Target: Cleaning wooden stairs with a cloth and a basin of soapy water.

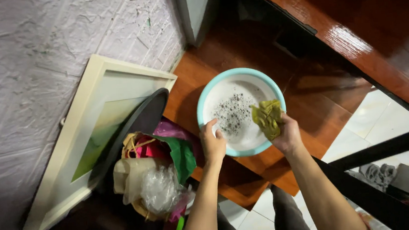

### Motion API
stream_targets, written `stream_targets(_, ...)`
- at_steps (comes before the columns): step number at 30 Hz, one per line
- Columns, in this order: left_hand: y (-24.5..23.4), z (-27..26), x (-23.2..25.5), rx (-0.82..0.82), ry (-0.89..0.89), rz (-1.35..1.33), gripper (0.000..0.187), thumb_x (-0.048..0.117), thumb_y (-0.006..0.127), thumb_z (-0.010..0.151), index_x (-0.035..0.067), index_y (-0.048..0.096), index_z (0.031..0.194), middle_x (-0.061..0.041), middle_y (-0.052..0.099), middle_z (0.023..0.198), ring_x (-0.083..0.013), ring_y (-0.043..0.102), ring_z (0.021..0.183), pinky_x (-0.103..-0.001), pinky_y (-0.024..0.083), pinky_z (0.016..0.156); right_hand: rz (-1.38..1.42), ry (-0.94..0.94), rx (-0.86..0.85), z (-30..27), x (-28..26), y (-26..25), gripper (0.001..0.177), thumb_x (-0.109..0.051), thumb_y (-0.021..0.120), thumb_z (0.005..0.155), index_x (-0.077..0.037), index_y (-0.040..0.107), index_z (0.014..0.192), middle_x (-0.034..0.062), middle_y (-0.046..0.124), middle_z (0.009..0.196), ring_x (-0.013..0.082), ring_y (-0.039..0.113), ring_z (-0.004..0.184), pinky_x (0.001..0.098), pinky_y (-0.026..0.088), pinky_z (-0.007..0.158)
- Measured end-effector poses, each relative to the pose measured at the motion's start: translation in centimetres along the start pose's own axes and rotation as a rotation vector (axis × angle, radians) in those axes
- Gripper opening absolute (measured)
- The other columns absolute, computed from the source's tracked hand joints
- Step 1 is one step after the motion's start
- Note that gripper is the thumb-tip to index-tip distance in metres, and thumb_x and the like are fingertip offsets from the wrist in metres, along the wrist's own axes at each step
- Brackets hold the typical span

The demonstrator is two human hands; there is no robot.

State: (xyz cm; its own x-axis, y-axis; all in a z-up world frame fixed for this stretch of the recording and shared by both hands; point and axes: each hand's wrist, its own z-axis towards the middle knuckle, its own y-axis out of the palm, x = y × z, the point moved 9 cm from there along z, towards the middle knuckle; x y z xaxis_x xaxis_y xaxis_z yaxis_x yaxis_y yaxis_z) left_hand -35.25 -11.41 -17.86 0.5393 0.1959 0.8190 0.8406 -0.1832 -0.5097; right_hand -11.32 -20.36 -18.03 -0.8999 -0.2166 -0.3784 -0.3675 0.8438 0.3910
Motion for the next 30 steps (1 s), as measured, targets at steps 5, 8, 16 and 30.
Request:
stream_targets(5,-0.6,1.0,2.4,-0.002,0.159,0.028,0.046,-0.007,0.064,0.081,0.005,0.064,0.126,-0.019,0.062,0.125,-0.0403,0.053,0.123,-0.048,0.042,0.108,-0.062,-0.114,-0.025,-0.4,-3.5,2.1,0.044,-0.026,0.046,0.1,-0.005,0.057,0.137,0.0126,0.059,0.137,0.0255,0.061,0.121,0.0416,0.049,0.107)
stream_targets(8,-1.0,1.3,4.5,0.057,0.312,0.113,0.045,-0.007,0.068,0.081,0.005,0.064,0.124,-0.02,0.061,0.128,-0.0413,0.052,0.129,-0.053,0.04,0.111,-0.028,-0.194,-0.049,1.6,-5.3,0.9,0.045,-0.025,0.046,0.1,-0.004,0.06,0.137,0.0139,0.061,0.137,0.0262,0.064,0.119,0.0385,0.051,0.107)
stream_targets(16,-2.6,4.7,1.4,-0.009,-0.199,0.356,0.067,0.001,0.067,0.087,0.014,0.046,0.149,-0.017,0.053,0.141,-0.0435,0.047,0.128,-0.055,0.038,0.106,-0.386,-0.13,0.024,5.4,-5.1,0.4,0.028,-0.023,0.04,0.102,-0.023,0.05,0.128,0.0069,0.064,0.126,0.0269,0.066,0.113,0.0528,0.057,0.095)
stream_targets(30,-0.3,2.8,-2.2,-0.04,-0.103,0.181,0.072,-0.014,0.059,0.08,0.017,0.048,0.145,-0.028,0.053,0.124,-0.047,0.056,0.115,-0.051,0.05,0.094,-0.453,-0.138,0.118,6.4,-3.5,-4.6,0.038,-0.022,0.037,0.101,0.003,0.055,0.123,0.0199,0.064,0.116,0.03,0.066,0.107,0.0499,0.057,0.096)
